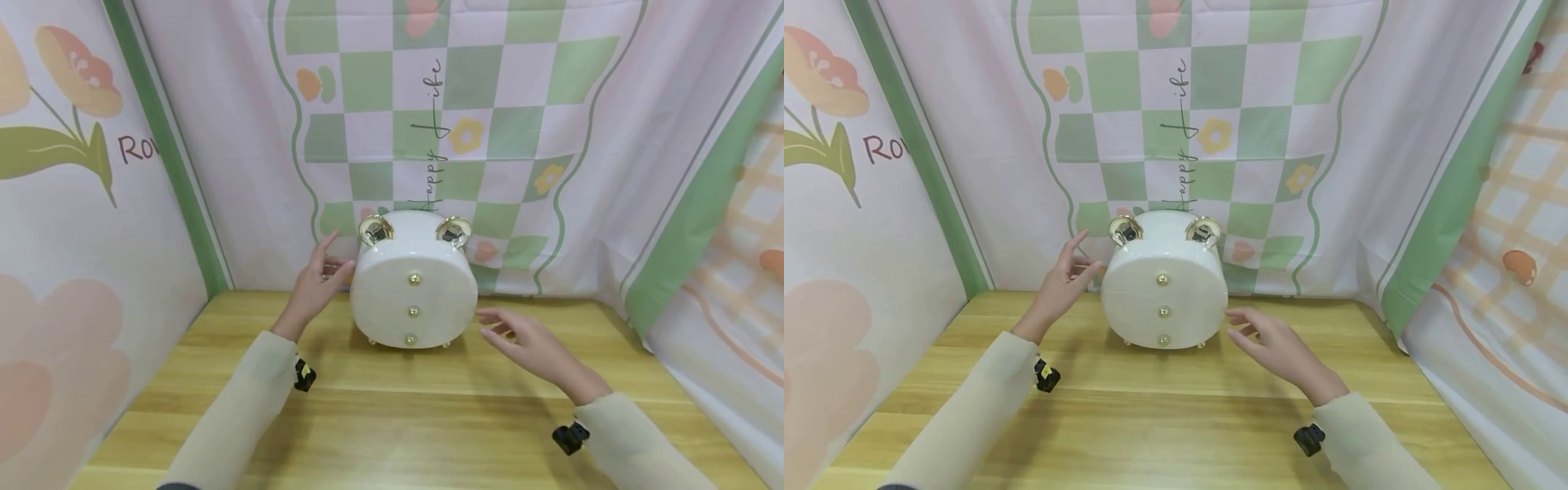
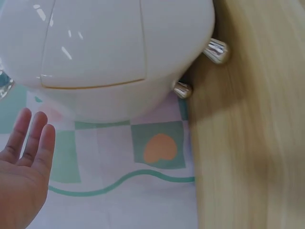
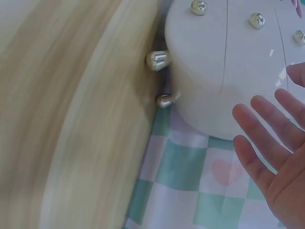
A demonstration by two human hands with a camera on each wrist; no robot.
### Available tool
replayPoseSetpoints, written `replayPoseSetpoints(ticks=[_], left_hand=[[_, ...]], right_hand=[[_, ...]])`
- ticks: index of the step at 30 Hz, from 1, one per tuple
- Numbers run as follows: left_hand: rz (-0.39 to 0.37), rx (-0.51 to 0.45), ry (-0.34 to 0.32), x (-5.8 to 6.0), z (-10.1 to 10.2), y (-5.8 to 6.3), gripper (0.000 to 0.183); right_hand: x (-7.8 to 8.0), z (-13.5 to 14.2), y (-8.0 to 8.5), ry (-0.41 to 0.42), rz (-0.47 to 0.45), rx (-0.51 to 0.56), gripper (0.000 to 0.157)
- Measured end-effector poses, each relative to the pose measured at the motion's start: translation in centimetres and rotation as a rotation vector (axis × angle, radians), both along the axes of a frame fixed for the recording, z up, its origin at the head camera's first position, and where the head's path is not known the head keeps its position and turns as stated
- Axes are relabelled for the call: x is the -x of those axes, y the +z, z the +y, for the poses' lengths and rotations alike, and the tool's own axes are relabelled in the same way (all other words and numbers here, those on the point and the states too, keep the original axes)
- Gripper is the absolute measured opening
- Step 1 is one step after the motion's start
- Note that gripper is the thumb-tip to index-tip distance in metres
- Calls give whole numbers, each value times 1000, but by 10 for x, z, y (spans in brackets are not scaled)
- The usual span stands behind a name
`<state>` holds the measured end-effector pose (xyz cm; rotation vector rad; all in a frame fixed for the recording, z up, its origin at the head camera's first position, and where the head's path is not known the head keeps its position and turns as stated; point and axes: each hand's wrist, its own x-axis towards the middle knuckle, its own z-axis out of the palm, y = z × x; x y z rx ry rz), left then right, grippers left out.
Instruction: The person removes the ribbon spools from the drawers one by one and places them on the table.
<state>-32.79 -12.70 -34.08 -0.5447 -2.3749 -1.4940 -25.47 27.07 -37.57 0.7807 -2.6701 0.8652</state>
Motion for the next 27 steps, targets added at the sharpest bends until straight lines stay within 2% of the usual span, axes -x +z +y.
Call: replayPoseSetpoints(ticks=[7,15,23,27], left_hand=[[0,-34,-34,7,11,11,68],[-7,-44,-44,13,21,20,73],[-9,-58,-62,14,29,24,70],[0,-54,-56,15,31,24,66]], right_hand=[[4,-11,8,1,48,0,35],[11,-28,20,29,100,41,32],[18,-50,31,90,94,96,32],[22,-60,37,93,80,115,34]])
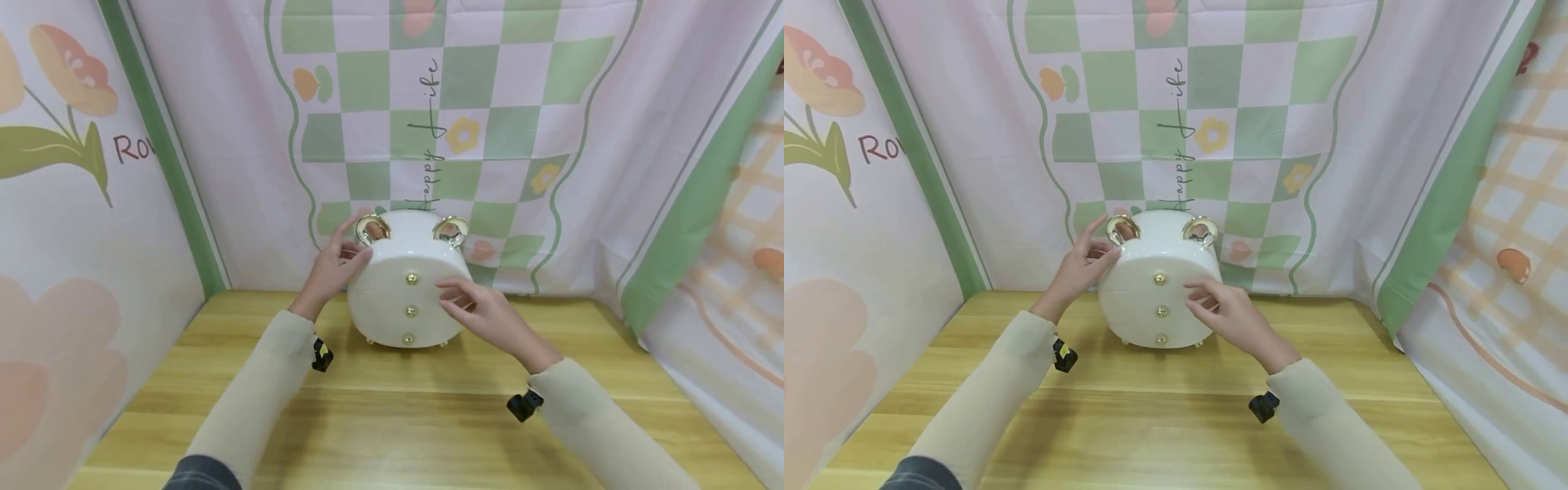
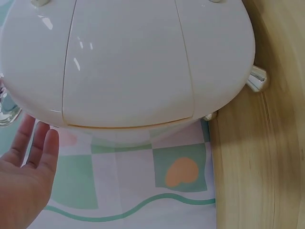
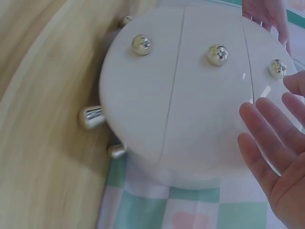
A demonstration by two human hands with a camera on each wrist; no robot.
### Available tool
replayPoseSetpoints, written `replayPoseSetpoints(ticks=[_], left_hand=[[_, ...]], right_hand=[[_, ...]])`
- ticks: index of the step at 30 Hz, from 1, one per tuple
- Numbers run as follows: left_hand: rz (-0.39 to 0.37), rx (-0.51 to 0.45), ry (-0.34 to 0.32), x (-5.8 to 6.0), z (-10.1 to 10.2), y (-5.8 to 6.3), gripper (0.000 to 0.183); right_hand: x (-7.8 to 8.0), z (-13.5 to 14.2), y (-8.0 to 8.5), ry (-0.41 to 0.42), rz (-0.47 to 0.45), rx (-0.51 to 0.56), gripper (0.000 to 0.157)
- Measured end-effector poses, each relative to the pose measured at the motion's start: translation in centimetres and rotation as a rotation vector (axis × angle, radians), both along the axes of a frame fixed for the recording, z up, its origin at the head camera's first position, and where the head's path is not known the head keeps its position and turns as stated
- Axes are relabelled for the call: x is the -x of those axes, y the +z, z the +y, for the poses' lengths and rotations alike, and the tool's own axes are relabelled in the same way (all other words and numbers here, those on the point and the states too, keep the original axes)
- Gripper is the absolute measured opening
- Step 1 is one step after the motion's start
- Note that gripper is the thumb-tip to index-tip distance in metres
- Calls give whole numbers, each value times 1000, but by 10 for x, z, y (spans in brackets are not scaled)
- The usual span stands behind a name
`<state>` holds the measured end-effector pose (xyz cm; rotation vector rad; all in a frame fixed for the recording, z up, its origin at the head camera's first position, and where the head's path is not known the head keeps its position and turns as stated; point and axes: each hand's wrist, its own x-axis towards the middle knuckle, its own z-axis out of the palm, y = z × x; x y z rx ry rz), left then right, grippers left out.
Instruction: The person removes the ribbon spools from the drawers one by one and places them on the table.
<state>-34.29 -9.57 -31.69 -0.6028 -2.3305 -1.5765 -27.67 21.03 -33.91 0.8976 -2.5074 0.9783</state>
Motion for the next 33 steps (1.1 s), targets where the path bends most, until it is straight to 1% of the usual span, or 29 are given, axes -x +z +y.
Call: replayPoseSetpoints(ticks=[4,8,12,15,20,27,33], left_hand=[[14,0,-1,2,1,0,65],[24,-3,2,4,1,1,65],[28,-4,0,4,1,2,65],[33,1,-1,5,2,3,66],[15,7,11,5,3,4,67],[-32,14,13,4,2,6,67],[-35,13,9,5,2,5,67]], right_hand=[[4,-8,3,2,0,9,34],[9,-17,5,27,5,33,35],[12,-25,5,62,-14,69,36],[14,-29,5,70,-28,86,36],[17,-33,7,71,-52,110,36],[22,-40,9,86,-116,163,34],[24,-44,11,79,-220,233,31]])
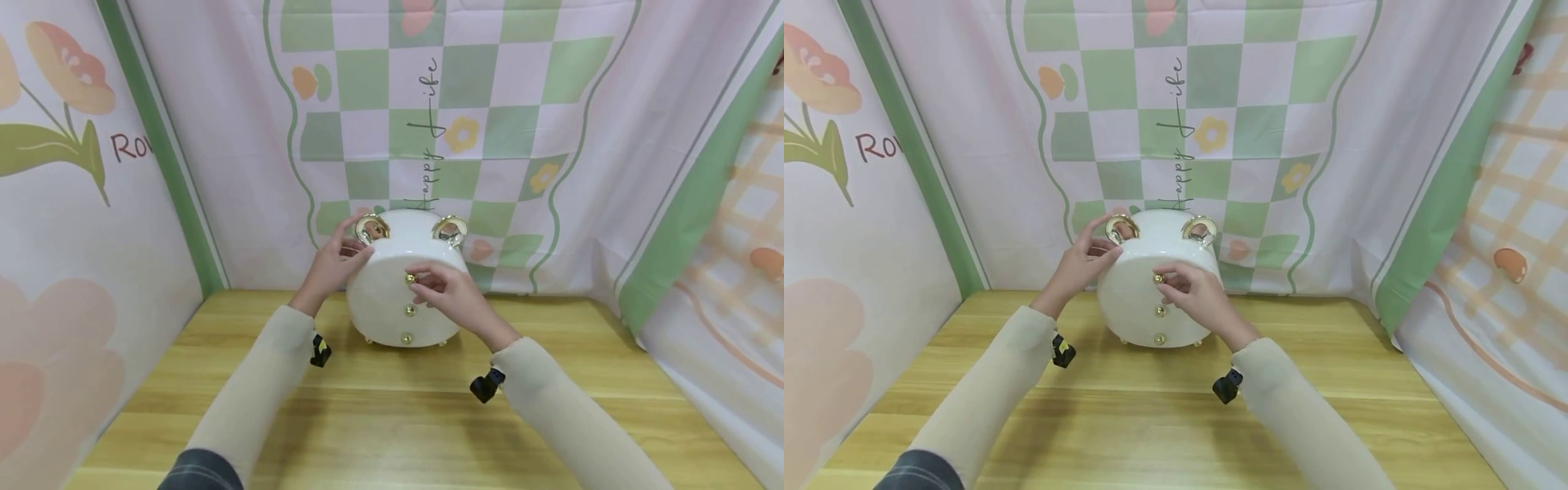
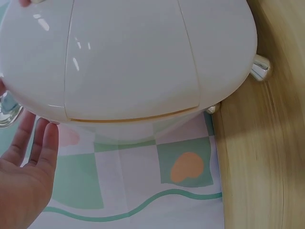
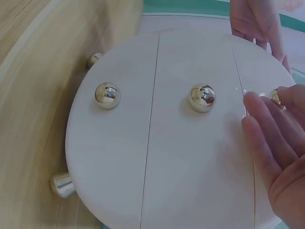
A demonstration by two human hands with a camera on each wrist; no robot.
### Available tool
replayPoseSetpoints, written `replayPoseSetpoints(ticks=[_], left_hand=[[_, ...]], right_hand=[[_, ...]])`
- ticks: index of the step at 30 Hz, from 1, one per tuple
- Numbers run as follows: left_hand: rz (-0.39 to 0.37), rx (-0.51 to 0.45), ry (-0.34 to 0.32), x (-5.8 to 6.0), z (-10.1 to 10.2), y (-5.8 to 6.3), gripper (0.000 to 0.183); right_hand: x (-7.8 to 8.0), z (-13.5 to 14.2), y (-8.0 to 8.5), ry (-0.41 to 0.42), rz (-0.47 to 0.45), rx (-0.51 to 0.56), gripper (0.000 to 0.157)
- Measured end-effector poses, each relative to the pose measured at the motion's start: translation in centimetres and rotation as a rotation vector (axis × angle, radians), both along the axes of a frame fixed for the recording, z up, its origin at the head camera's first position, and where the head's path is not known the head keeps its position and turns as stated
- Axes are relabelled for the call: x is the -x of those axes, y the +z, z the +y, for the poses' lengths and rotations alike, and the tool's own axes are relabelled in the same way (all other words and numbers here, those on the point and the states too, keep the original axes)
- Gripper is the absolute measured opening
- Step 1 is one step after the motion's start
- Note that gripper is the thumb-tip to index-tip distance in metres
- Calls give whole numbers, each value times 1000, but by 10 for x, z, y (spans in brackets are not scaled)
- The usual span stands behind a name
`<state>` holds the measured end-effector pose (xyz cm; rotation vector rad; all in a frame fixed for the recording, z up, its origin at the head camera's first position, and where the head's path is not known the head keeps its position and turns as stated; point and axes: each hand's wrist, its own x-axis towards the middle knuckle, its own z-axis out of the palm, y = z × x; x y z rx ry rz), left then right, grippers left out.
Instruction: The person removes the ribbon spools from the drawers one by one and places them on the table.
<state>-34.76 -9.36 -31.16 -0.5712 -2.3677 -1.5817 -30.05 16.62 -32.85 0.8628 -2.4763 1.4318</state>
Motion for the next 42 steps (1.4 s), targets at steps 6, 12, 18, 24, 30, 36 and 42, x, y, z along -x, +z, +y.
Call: replayPoseSetpoints(ticks=[6,12,18,24,30,36,42], left_hand=[[-6,14,5,1,0,-1,67],[-3,25,6,0,-1,0,67],[-12,37,0,-2,-1,2,67],[-14,47,1,-1,-1,3,68],[-11,52,3,0,0,1,68],[7,60,8,0,-1,1,67],[7,53,4,0,0,1,67]], right_hand=[[1,-1,0,-17,-40,26,28],[1,-1,-2,12,-29,62,27],[-4,1,-2,32,-27,70,28],[-15,1,0,36,-39,46,30],[-28,1,1,38,-53,47,29],[-40,0,2,45,-46,45,27],[-50,0,2,47,-31,31,26]])
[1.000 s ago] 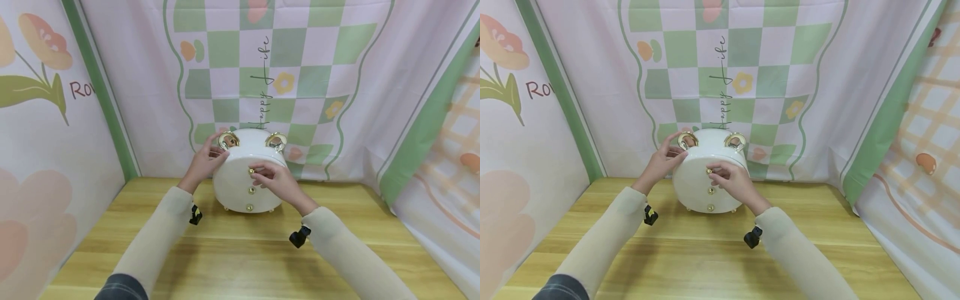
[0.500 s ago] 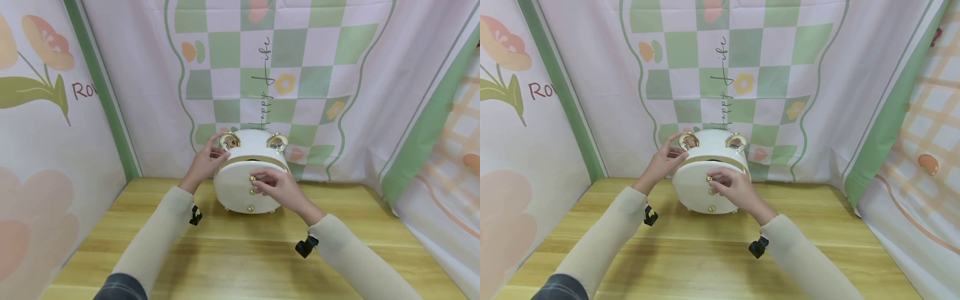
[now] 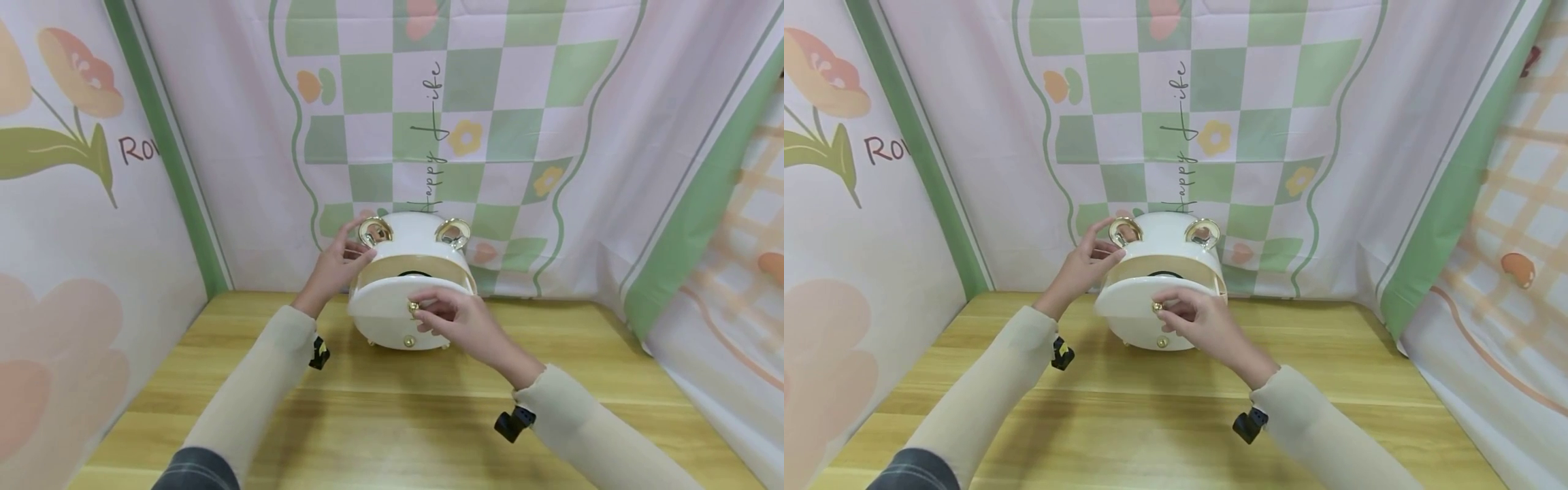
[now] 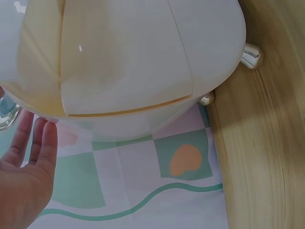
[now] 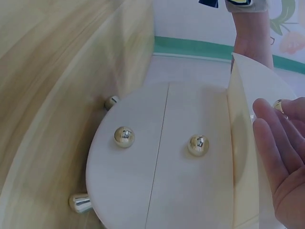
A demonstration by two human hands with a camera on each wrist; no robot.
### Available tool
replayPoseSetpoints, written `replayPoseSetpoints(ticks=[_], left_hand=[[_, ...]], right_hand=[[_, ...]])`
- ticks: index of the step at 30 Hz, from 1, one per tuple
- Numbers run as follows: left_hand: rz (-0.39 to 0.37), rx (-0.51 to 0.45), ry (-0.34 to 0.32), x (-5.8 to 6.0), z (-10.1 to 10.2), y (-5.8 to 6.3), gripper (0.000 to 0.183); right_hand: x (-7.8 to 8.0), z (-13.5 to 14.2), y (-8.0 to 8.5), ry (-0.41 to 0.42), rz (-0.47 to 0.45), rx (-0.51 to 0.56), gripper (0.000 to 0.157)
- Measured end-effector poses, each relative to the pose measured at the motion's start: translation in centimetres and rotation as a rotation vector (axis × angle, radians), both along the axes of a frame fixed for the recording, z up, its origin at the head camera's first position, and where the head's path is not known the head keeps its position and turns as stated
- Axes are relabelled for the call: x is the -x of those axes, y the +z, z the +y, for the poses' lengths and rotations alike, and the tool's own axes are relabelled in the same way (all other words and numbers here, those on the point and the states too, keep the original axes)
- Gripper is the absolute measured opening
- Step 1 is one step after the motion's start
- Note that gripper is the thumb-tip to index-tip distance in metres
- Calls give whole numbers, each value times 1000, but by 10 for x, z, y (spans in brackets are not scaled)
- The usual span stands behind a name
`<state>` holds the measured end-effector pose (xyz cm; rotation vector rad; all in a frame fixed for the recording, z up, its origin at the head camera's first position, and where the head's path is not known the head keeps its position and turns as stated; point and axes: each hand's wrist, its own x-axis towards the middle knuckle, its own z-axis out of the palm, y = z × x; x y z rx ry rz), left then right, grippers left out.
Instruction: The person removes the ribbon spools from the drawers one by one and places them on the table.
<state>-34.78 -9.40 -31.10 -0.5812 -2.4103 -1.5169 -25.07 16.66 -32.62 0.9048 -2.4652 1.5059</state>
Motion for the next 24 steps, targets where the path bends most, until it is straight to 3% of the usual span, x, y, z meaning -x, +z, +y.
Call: replayPoseSetpoints(ticks=[24], left_hand=[[-1,11,3,0,0,0,67]], right_hand=[[-28,0,-10,45,29,51,28]])
